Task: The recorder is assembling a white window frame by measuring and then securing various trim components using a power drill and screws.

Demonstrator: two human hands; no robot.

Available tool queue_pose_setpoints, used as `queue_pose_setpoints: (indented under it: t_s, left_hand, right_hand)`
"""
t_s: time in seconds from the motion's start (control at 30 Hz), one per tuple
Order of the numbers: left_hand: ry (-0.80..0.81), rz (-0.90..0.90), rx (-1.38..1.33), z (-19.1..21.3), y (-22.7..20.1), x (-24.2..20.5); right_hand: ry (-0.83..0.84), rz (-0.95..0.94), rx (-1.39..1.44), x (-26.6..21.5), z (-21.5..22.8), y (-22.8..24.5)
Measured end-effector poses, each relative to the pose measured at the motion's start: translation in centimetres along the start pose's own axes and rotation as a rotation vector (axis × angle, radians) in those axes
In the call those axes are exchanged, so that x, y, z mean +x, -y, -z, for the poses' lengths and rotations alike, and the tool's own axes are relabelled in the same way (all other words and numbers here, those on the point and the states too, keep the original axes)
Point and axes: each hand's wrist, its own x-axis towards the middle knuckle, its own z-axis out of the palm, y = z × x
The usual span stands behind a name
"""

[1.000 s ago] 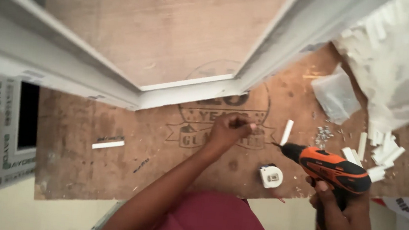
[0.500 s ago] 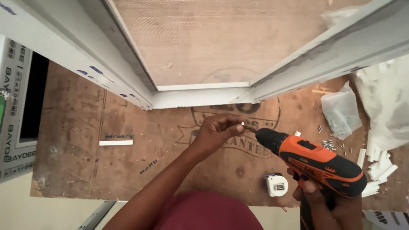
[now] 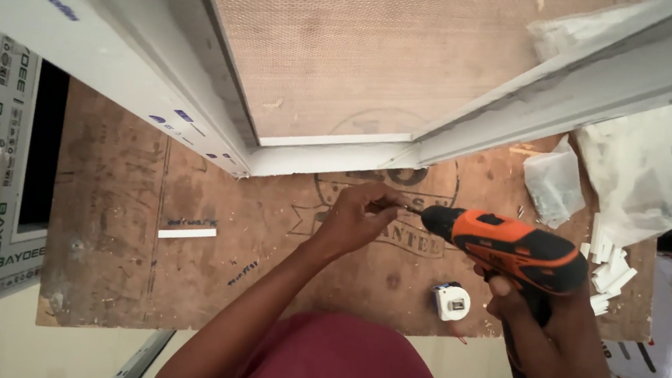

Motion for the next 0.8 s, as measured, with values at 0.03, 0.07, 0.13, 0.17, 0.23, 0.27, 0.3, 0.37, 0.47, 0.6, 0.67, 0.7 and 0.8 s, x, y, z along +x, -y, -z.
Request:
queue_pose_setpoints:
  t_s: [0.03,0.07,0.13,0.17,0.23,0.27,0.3,0.37,0.47,0.6,0.67,0.7,0.8]
  left_hand:
    - [-0.025,0.012,0.017,0.2,-0.1,0.1]
    - [-0.05,0.024,0.033,0.3,-0.2,0.3]
    - [-0.05,0.004,0.066,0.6,-1.0,0.5]
    - [-0.054,-0.019,0.103,0.8,-1.4,0.7]
    - [-0.056,-0.012,0.12,1.2,-1.6,1.1]
    - [-0.051,-0.002,0.138,1.4,-1.6,1.3]
    - [-0.056,0.0,0.136,1.5,-1.5,1.2]
    - [-0.04,0.031,-0.007,1.5,-1.3,1.3]
    - [-0.05,-0.003,0.026,1.5,-1.3,1.3]
    - [-0.073,-0.03,0.03,1.5,-0.7,1.5]
    - [-0.063,-0.018,0.066,1.5,-0.5,1.4]
    - [-0.061,-0.017,0.064,1.5,-0.6,1.4]
    - [-0.07,-0.053,0.107,1.4,-0.9,1.6]
  right_hand:
    - [-0.02,0.084,-0.054,0.4,-0.4,1.0]
    - [-0.04,0.167,-0.107,0.7,-0.7,2.1]
    - [-0.05,0.127,-0.063,1.1,-1.0,2.3]
    - [-0.058,0.091,-0.016,1.5,-1.2,2.6]
    - [-0.027,0.133,-0.031,1.7,-0.8,2.3]
    - [-0.001,0.17,-0.042,1.9,-0.6,2.2]
    - [0.003,0.17,-0.045,1.8,-0.5,1.9]
    - [-0.048,0.06,-0.081,1.7,-0.3,1.2]
    - [-0.019,0.067,-0.105,2.0,-0.9,4.0]
    - [0.031,0.314,-0.069,2.5,-0.6,2.4]
    - [0.019,-0.04,-0.07,2.7,-0.1,1.1]
    - [0.018,-0.042,-0.071,2.7,-0.4,2.0]
    - [-0.012,0.075,-0.148,3.0,-1.1,3.9]
